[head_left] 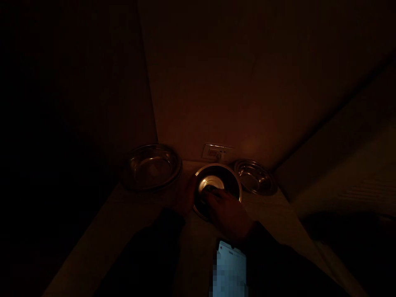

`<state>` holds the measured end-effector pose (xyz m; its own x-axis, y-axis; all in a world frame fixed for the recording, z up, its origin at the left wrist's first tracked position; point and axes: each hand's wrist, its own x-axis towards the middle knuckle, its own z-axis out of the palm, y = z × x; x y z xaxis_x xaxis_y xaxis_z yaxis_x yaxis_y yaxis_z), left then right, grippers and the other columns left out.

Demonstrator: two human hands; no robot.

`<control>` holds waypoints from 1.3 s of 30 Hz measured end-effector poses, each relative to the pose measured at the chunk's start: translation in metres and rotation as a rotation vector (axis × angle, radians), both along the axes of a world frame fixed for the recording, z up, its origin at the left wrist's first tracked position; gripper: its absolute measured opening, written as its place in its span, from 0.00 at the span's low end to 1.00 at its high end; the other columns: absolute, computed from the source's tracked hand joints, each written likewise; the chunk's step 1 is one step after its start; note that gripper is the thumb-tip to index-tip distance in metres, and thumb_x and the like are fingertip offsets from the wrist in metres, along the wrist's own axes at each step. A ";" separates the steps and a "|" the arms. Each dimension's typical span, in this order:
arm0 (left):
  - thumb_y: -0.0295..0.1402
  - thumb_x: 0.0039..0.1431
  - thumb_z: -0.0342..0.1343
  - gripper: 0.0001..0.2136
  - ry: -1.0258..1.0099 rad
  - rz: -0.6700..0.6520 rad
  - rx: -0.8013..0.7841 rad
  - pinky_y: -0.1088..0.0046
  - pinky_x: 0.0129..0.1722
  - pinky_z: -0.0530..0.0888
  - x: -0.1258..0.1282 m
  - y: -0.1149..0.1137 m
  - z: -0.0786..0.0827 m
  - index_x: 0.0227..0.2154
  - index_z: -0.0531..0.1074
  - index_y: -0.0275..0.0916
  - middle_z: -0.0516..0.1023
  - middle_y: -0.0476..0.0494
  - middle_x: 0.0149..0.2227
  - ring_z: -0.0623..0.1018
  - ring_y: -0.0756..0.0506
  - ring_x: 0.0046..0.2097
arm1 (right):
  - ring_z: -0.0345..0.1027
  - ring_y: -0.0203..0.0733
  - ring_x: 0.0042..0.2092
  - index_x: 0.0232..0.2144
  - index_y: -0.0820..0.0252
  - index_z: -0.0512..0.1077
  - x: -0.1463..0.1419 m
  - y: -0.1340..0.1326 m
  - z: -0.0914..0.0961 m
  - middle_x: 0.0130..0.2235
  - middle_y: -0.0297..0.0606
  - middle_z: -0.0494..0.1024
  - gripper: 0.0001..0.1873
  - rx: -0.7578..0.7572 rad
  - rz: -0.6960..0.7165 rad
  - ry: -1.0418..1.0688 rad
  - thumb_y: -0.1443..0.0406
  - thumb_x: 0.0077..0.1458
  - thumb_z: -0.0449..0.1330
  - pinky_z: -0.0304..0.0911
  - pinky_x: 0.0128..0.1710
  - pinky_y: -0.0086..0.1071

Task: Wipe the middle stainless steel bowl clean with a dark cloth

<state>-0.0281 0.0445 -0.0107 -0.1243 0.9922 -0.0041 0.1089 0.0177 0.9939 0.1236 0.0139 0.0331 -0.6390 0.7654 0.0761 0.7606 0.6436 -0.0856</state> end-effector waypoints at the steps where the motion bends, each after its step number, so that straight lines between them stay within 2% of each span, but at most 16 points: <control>1: 0.47 0.63 0.39 0.25 -0.005 -0.011 -0.006 0.63 0.50 0.71 0.000 0.000 0.000 0.42 0.75 0.35 0.81 0.41 0.42 0.78 0.42 0.45 | 0.64 0.47 0.53 0.51 0.64 0.67 0.000 -0.002 0.001 0.49 0.48 0.74 0.18 -0.023 0.022 -0.010 0.71 0.58 0.52 0.59 0.52 0.38; 5: 0.47 0.63 0.39 0.25 -0.049 -0.047 -0.015 0.63 0.56 0.66 0.000 0.000 0.000 0.45 0.74 0.35 0.78 0.41 0.48 0.75 0.42 0.51 | 0.66 0.47 0.50 0.51 0.63 0.68 0.001 -0.004 0.003 0.50 0.47 0.73 0.18 -0.021 -0.011 -0.019 0.71 0.59 0.52 0.60 0.51 0.37; 11: 0.46 0.63 0.39 0.24 -0.075 -0.054 -0.034 0.61 0.55 0.67 0.000 -0.002 0.004 0.46 0.73 0.35 0.78 0.39 0.48 0.75 0.42 0.50 | 0.63 0.50 0.52 0.53 0.64 0.65 -0.003 0.007 0.001 0.52 0.47 0.73 0.19 0.086 -0.122 0.005 0.71 0.60 0.50 0.59 0.51 0.40; 15: 0.45 0.63 0.40 0.23 -0.046 -0.026 -0.044 0.63 0.52 0.69 0.000 -0.003 0.004 0.44 0.74 0.35 0.79 0.39 0.46 0.76 0.41 0.48 | 0.63 0.49 0.52 0.51 0.64 0.67 -0.002 0.005 0.001 0.52 0.46 0.73 0.17 0.070 -0.066 0.019 0.72 0.60 0.50 0.58 0.53 0.40; 20: 0.46 0.63 0.39 0.24 -0.037 -0.032 -0.038 0.64 0.55 0.67 0.001 -0.001 0.002 0.45 0.74 0.36 0.78 0.40 0.48 0.75 0.42 0.51 | 0.65 0.48 0.50 0.49 0.64 0.69 -0.002 -0.006 0.004 0.49 0.46 0.74 0.15 -0.031 0.024 -0.041 0.70 0.59 0.53 0.60 0.51 0.38; 23: 0.46 0.63 0.39 0.24 -0.044 -0.044 -0.021 0.63 0.55 0.67 0.000 0.000 0.002 0.46 0.73 0.36 0.78 0.41 0.49 0.75 0.42 0.52 | 0.65 0.47 0.50 0.52 0.64 0.67 -0.004 -0.007 0.005 0.49 0.47 0.74 0.17 -0.022 -0.002 -0.049 0.69 0.60 0.52 0.60 0.50 0.37; 28: 0.47 0.63 0.38 0.25 -0.051 -0.081 -0.032 0.64 0.55 0.68 0.000 -0.001 0.002 0.47 0.73 0.35 0.78 0.40 0.48 0.76 0.42 0.51 | 0.64 0.47 0.52 0.54 0.63 0.65 -0.010 0.002 0.010 0.52 0.48 0.72 0.19 0.077 -0.089 -0.074 0.70 0.62 0.49 0.58 0.51 0.38; 33: 0.46 0.63 0.39 0.24 -0.053 -0.058 -0.020 0.64 0.56 0.67 0.000 -0.001 -0.001 0.46 0.73 0.35 0.77 0.39 0.49 0.75 0.43 0.52 | 0.65 0.49 0.49 0.48 0.63 0.68 -0.007 0.007 0.018 0.49 0.47 0.75 0.15 0.105 -0.162 -0.167 0.70 0.61 0.49 0.59 0.48 0.38; 39: 0.48 0.62 0.39 0.25 -0.055 -0.045 -0.009 0.64 0.55 0.69 0.000 0.000 -0.004 0.47 0.73 0.37 0.79 0.42 0.48 0.76 0.43 0.51 | 0.68 0.49 0.44 0.45 0.64 0.70 0.002 0.002 0.016 0.42 0.48 0.77 0.14 0.116 -0.192 -0.262 0.71 0.61 0.48 0.59 0.45 0.39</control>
